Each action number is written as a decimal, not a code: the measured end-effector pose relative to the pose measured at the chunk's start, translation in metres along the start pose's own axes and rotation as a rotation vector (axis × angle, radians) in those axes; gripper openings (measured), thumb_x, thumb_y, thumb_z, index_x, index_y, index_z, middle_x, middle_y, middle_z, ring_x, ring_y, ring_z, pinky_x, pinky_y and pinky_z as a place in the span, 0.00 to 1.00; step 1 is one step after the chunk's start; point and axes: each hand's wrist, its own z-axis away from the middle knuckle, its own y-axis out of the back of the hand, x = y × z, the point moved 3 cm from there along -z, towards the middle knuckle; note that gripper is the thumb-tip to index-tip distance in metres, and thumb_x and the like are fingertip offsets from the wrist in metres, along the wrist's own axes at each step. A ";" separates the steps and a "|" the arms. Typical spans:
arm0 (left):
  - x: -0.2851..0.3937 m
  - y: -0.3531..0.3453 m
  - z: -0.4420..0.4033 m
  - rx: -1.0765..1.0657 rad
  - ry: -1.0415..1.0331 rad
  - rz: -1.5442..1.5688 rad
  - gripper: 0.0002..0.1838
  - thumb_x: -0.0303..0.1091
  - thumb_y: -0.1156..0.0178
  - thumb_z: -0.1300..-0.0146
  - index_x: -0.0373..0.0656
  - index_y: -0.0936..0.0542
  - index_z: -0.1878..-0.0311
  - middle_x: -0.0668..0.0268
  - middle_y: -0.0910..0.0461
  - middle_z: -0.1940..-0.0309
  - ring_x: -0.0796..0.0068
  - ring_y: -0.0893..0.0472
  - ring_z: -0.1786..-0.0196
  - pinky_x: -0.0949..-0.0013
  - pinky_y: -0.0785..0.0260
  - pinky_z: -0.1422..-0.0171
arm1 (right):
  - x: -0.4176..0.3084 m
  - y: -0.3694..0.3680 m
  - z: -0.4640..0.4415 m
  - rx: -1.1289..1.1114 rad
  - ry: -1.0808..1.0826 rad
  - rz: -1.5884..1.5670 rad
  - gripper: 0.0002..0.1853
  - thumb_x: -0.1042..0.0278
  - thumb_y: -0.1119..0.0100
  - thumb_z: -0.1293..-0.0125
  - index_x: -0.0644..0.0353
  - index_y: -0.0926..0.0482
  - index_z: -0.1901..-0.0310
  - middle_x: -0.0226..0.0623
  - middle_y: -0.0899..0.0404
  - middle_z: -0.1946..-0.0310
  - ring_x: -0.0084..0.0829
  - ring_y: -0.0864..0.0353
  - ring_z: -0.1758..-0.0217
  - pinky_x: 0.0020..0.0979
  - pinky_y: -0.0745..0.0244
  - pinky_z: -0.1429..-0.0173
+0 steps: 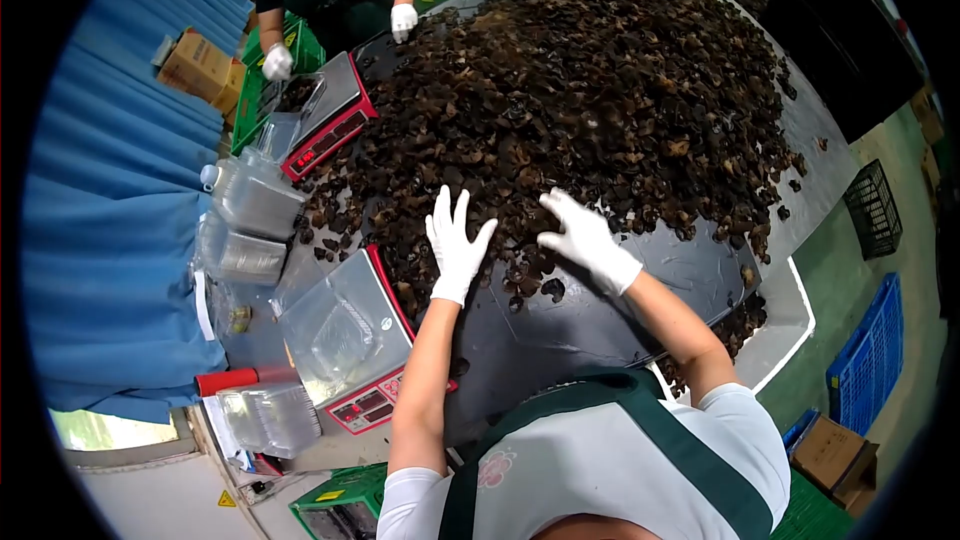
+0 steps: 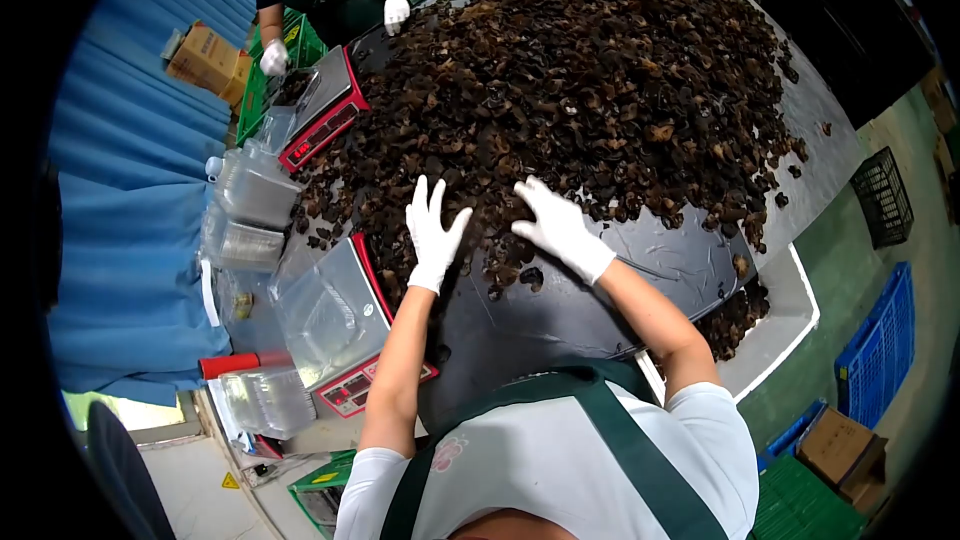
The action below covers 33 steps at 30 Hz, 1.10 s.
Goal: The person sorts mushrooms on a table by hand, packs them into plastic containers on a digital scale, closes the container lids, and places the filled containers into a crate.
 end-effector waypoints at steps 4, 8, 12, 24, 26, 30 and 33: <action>0.008 -0.021 -0.062 -0.142 0.067 -0.013 0.37 0.55 0.38 0.39 0.49 0.35 0.29 0.52 0.47 0.25 0.51 0.47 0.24 0.44 0.58 0.24 | 0.009 0.037 -0.079 0.233 0.035 0.318 0.41 0.49 0.27 0.51 0.54 0.32 0.36 0.49 0.37 0.33 0.49 0.34 0.35 0.47 0.33 0.37; 0.024 -0.057 -0.097 -0.412 0.178 -0.091 0.47 0.69 0.42 0.45 0.56 0.41 0.26 0.56 0.54 0.23 0.49 0.56 0.22 0.36 0.66 0.24 | 0.023 0.031 -0.120 0.008 -0.186 0.457 0.47 0.40 0.26 0.57 0.49 0.31 0.35 0.51 0.50 0.26 0.54 0.51 0.24 0.63 0.47 0.30; 0.030 -0.073 -0.078 -0.338 -0.002 -0.085 0.43 0.67 0.38 0.49 0.56 0.31 0.31 0.60 0.41 0.27 0.47 0.39 0.30 0.42 0.49 0.28 | 0.026 0.005 -0.094 -0.083 -0.098 0.476 0.32 0.43 0.26 0.56 0.55 0.20 0.52 0.51 0.52 0.26 0.53 0.49 0.25 0.63 0.43 0.32; 0.086 -0.034 0.101 -0.177 -0.231 0.132 0.20 0.38 0.34 0.45 0.46 0.19 0.49 0.61 0.25 0.40 0.56 0.28 0.41 0.57 0.36 0.37 | -0.010 -0.026 0.086 -0.033 0.221 0.213 0.17 0.66 0.37 0.47 0.60 0.21 0.55 0.48 0.37 0.32 0.47 0.40 0.29 0.48 0.40 0.32; 0.089 -0.021 0.122 -0.138 -0.287 0.075 0.19 0.37 0.33 0.46 0.46 0.19 0.50 0.61 0.25 0.41 0.57 0.28 0.40 0.58 0.36 0.37 | -0.010 -0.035 0.112 -0.091 0.277 0.202 0.17 0.64 0.37 0.45 0.60 0.20 0.54 0.46 0.35 0.33 0.47 0.38 0.30 0.46 0.38 0.32; 0.082 0.005 0.126 -0.125 -0.271 0.107 0.16 0.33 0.32 0.47 0.44 0.18 0.54 0.61 0.20 0.47 0.59 0.24 0.43 0.59 0.33 0.39 | -0.026 -0.004 0.122 -0.273 0.269 0.090 0.15 0.63 0.37 0.44 0.56 0.18 0.55 0.42 0.35 0.33 0.47 0.39 0.30 0.46 0.36 0.32; 0.062 0.010 0.090 0.034 -0.249 0.287 0.15 0.31 0.33 0.45 0.42 0.18 0.54 0.55 0.19 0.52 0.55 0.21 0.47 0.58 0.29 0.41 | -0.018 0.013 0.089 -0.061 0.232 -0.087 0.18 0.61 0.34 0.44 0.56 0.19 0.52 0.45 0.33 0.34 0.48 0.35 0.31 0.45 0.35 0.31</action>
